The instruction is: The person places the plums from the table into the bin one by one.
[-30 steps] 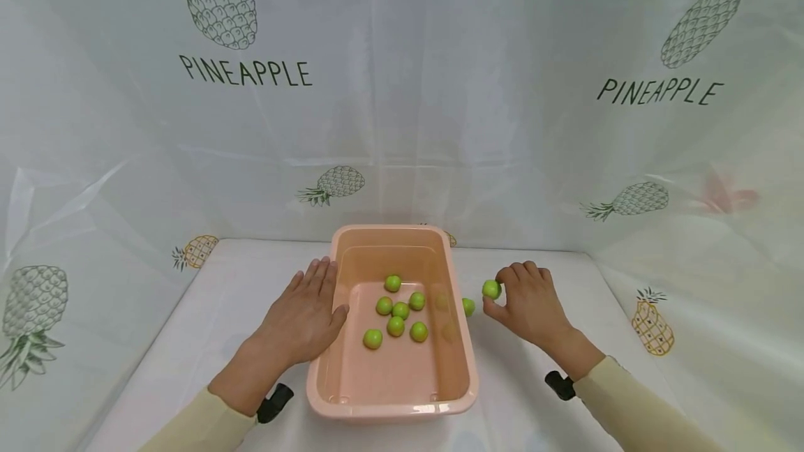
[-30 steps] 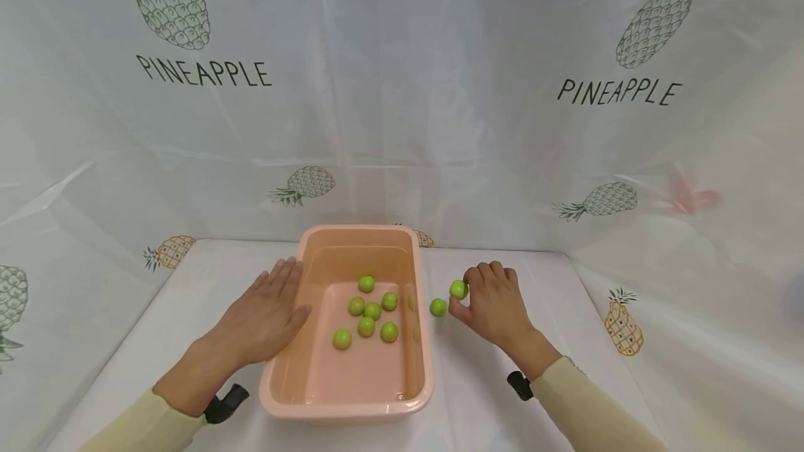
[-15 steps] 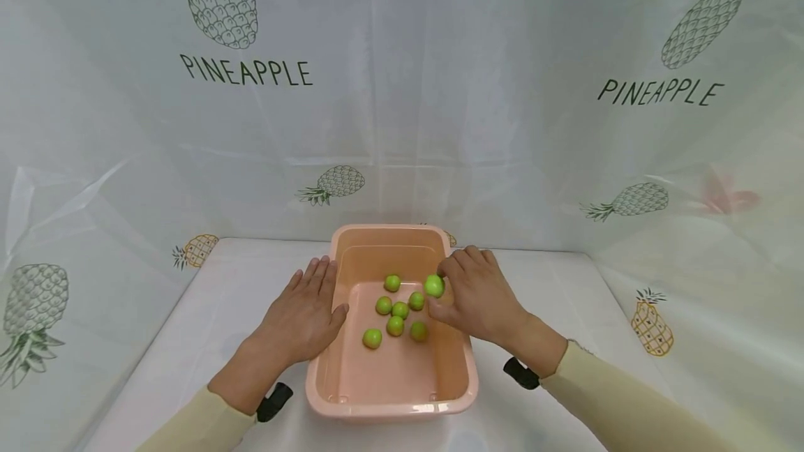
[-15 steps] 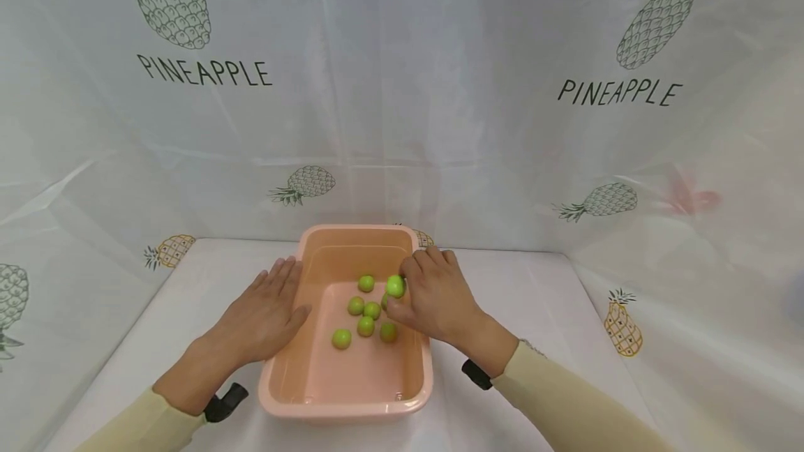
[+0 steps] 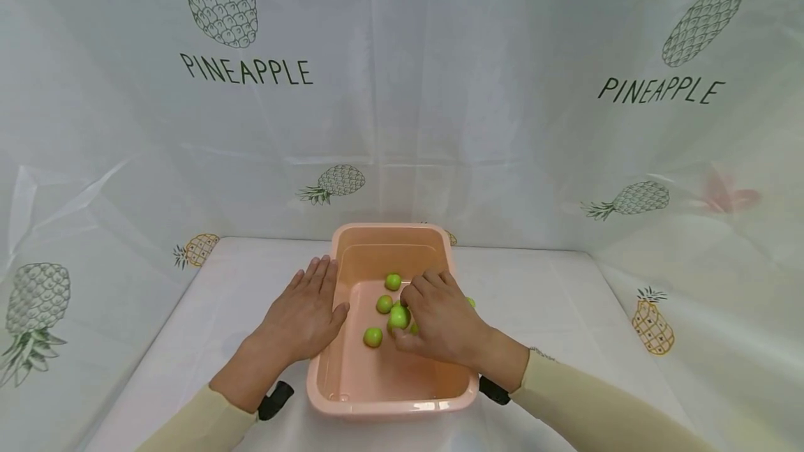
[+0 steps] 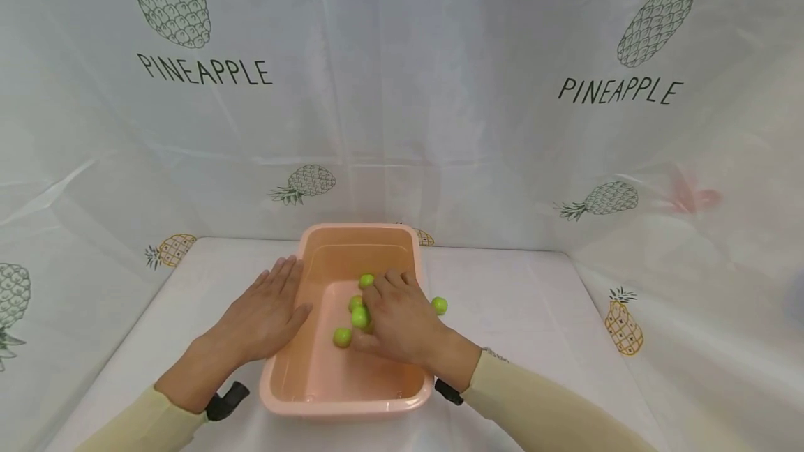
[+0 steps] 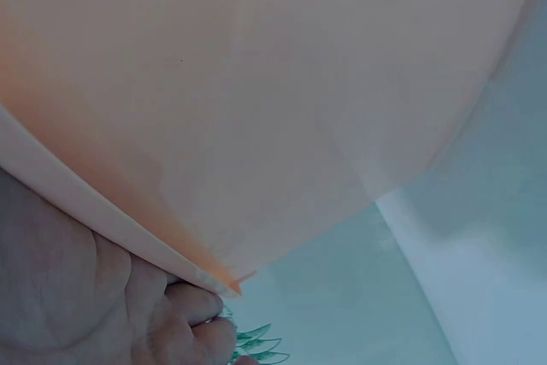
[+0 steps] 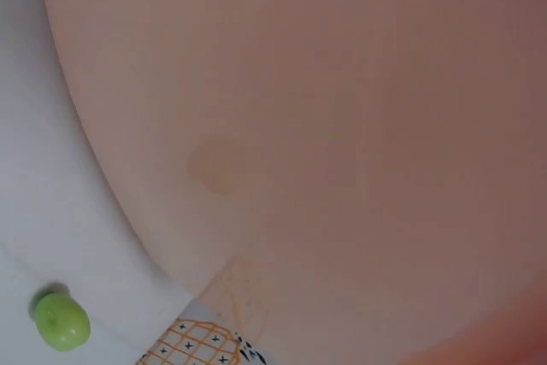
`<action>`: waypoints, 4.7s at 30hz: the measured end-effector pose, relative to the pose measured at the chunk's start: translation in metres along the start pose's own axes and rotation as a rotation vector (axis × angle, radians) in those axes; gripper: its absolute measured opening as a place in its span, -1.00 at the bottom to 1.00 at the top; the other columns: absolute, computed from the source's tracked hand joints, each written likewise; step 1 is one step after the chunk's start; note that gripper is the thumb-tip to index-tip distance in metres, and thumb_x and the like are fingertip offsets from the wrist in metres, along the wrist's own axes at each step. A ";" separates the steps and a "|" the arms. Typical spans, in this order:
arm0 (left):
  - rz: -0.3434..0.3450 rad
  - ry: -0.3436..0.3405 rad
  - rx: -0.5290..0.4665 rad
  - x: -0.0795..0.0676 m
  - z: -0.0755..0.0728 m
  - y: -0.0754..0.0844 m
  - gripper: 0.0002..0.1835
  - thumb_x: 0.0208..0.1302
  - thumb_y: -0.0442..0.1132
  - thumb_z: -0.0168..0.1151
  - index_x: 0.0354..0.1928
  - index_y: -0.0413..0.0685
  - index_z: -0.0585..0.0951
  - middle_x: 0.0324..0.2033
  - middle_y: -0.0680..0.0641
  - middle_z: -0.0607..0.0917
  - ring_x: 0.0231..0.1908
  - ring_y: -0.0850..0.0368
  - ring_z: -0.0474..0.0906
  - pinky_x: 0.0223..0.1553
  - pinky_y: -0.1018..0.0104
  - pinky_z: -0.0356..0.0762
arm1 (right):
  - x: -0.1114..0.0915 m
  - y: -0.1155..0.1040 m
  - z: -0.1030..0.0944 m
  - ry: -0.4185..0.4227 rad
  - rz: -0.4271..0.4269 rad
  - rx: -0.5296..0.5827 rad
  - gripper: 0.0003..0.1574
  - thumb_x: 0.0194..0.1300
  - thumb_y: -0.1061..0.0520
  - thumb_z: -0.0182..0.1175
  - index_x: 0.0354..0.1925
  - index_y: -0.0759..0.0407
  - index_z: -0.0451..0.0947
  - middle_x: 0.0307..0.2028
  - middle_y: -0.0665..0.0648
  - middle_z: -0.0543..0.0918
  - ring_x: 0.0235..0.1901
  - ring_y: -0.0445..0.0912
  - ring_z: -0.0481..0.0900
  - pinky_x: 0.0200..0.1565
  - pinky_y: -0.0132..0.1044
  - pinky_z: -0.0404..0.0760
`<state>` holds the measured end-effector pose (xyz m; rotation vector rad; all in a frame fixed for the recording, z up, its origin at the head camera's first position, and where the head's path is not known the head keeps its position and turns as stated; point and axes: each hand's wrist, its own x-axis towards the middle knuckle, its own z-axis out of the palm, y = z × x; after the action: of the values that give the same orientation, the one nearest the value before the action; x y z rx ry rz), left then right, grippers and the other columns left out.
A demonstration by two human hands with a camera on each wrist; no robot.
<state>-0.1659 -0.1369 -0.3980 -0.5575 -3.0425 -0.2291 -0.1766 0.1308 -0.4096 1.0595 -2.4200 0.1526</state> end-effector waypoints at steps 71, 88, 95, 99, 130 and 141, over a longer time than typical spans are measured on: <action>-0.010 -0.010 -0.036 0.000 0.003 0.002 -0.16 0.60 0.02 0.03 0.60 -0.48 0.08 0.60 -0.45 0.13 0.62 -0.37 0.03 0.57 -0.27 0.15 | -0.102 0.126 0.086 -0.168 0.131 -0.269 -0.53 0.13 -0.11 0.50 -0.21 0.14 0.54 -0.20 0.11 0.61 -0.13 0.09 0.51 -0.04 0.09 0.60; -0.008 -0.009 -0.049 -0.001 0.002 0.003 -0.16 0.60 0.01 0.03 0.60 -0.49 0.06 0.60 -0.46 0.13 0.62 -0.37 0.03 0.56 -0.28 0.16 | -0.116 0.149 0.092 -0.257 0.289 -0.294 -0.54 0.18 -0.13 0.40 -0.27 0.19 0.50 -0.33 0.08 0.50 -0.15 0.09 0.47 0.05 0.13 0.53; -0.006 -0.004 -0.041 -0.001 0.004 0.003 -0.15 0.60 0.04 0.02 0.60 -0.49 0.07 0.60 -0.46 0.13 0.62 -0.37 0.03 0.57 -0.26 0.16 | -0.137 0.179 0.079 -0.311 0.397 -0.324 -0.58 0.20 -0.08 0.32 -0.34 0.23 0.44 -0.41 0.09 0.43 -0.20 0.12 0.46 0.02 0.19 0.45; -0.002 0.006 -0.036 -0.001 0.004 0.002 -0.16 0.60 0.02 0.04 0.60 -0.49 0.08 0.59 -0.47 0.15 0.62 -0.37 0.04 0.56 -0.26 0.16 | -0.146 0.195 0.069 -0.293 0.387 -0.368 -0.64 0.18 0.01 0.28 -0.39 0.25 0.39 -0.45 0.11 0.39 -0.27 0.13 0.42 -0.06 0.15 0.44; -0.004 -0.025 -0.019 0.000 -0.001 0.001 -0.17 0.62 0.04 0.01 0.61 -0.46 0.09 0.61 -0.43 0.11 0.64 -0.35 -0.03 0.60 -0.24 0.09 | -0.104 0.195 0.019 -0.013 0.207 -0.426 -0.46 0.06 -0.08 0.43 -0.43 0.23 0.33 -0.52 0.11 0.32 -0.41 0.11 0.32 -0.29 0.01 0.38; -0.016 -0.025 -0.006 -0.001 -0.003 0.002 -0.18 0.61 0.03 0.02 0.60 -0.46 0.11 0.60 -0.44 0.14 0.63 -0.35 0.01 0.59 -0.23 0.11 | -0.015 0.132 -0.017 0.091 0.127 -0.293 -0.60 0.16 -0.05 0.32 -0.30 0.23 0.46 -0.42 0.14 0.50 -0.34 0.11 0.42 -0.22 0.03 0.42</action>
<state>-0.1647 -0.1362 -0.3946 -0.5409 -3.0728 -0.2332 -0.2561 0.2372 -0.3896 0.7522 -2.3379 -0.1073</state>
